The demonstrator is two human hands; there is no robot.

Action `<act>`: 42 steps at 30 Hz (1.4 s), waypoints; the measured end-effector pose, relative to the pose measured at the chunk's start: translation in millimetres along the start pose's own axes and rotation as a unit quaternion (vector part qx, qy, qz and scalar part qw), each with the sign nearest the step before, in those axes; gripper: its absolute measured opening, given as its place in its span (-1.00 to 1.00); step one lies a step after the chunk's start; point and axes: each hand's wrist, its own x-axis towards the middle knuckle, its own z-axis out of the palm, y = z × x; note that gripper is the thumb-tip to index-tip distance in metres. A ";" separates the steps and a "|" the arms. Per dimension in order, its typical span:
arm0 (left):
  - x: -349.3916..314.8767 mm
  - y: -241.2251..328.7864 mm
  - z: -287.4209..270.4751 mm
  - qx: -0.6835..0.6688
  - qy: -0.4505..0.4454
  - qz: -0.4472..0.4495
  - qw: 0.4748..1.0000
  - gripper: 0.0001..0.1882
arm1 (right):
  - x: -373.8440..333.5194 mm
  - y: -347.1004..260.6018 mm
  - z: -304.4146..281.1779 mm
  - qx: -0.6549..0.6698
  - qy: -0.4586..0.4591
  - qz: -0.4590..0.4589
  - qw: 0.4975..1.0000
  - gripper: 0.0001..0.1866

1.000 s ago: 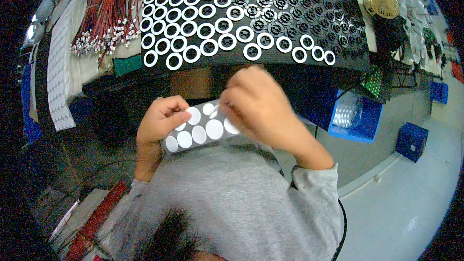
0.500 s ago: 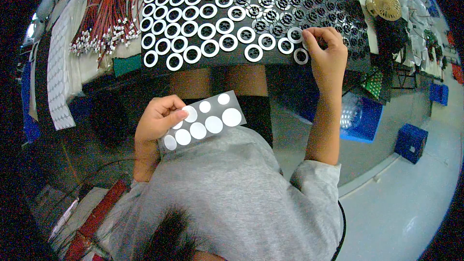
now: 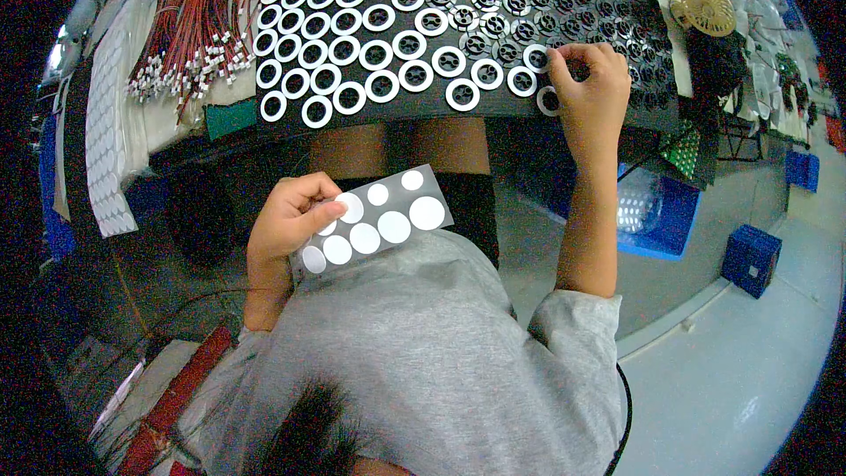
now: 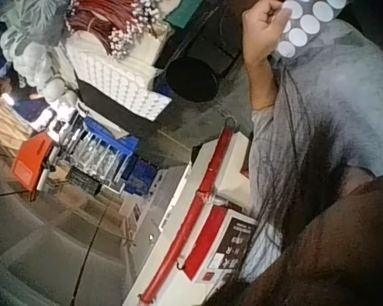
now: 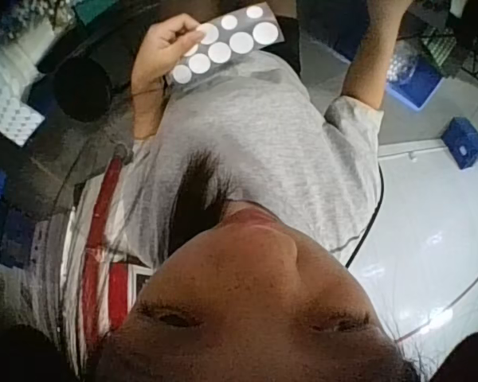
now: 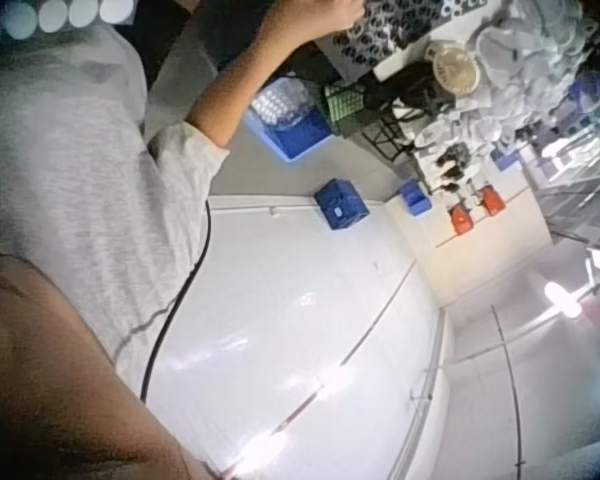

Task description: The person peels white circular stickers from a transparent sheet and places them one by one into the circular holes of a black tray. The person repeats this process continuously, filling the tray slots with the stickers.

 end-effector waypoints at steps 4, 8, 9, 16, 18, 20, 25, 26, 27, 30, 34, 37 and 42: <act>-1.9 2.6 -0.3 0.014 -0.001 0.015 1.000 -0.82 | -3.7 -12.4 -5.0 0.031 0.034 -0.001 0.999 -0.84; -2.0 8.7 4.9 0.024 0.002 0.027 0.999 -0.83 | -26.6 -62.7 -29.4 0.169 -0.099 -0.089 0.977 -0.73; -1.4 11.6 7.1 0.025 0.001 0.026 0.999 -0.83 | -38.4 -74.9 -30.8 0.221 -0.182 -0.123 0.950 -0.70; 7.0 15.8 15.0 0.048 -0.003 0.100 0.994 -0.81 | -74.8 -120.7 -7.1 0.332 -0.360 -0.198 0.849 -0.61; 3.8 16.7 12.0 0.080 -0.011 0.123 0.989 -0.80 | -79.5 -116.9 -8.0 0.339 -0.368 -0.162 0.850 -0.61; 0.9 20.6 11.1 0.125 -0.006 0.145 0.981 -0.80 | -82.0 -112.9 -5.8 0.328 -0.352 -0.155 0.863 -0.73; 0.9 17.2 13.5 0.118 -0.019 0.096 0.988 -0.82 | -83.2 -105.1 -3.7 0.296 -0.342 -0.188 0.872 -0.84; 1.3 16.8 14.5 0.120 -0.019 0.098 0.988 -0.83 | -83.2 -103.2 -2.6 0.292 -0.341 -0.203 0.870 -0.84; 1.5 16.8 14.9 0.121 -0.020 0.099 0.987 -0.84 | -83.1 -102.0 -2.2 0.290 -0.323 -0.223 0.873 -0.84; 1.3 17.8 13.8 0.105 -0.032 0.096 0.989 -0.83 | -80.3 -99.5 -3.9 0.271 -0.277 -0.284 0.877 -0.82; 2.0 16.2 10.5 0.082 -0.052 0.088 0.991 -0.82 | -70.8 -100.4 -12.1 0.235 -0.254 -0.338 0.875 -0.79; -2.3 9.1 2.2 0.034 -0.027 0.046 0.998 -0.81 | -68.5 -96.5 -16.6 0.254 -0.235 -0.306 0.887 -0.79; -5.9 6.4 -1.0 0.016 -0.029 0.052 0.998 -0.82 | -66.3 -110.3 -13.4 0.230 -0.229 -0.289 0.901 -0.77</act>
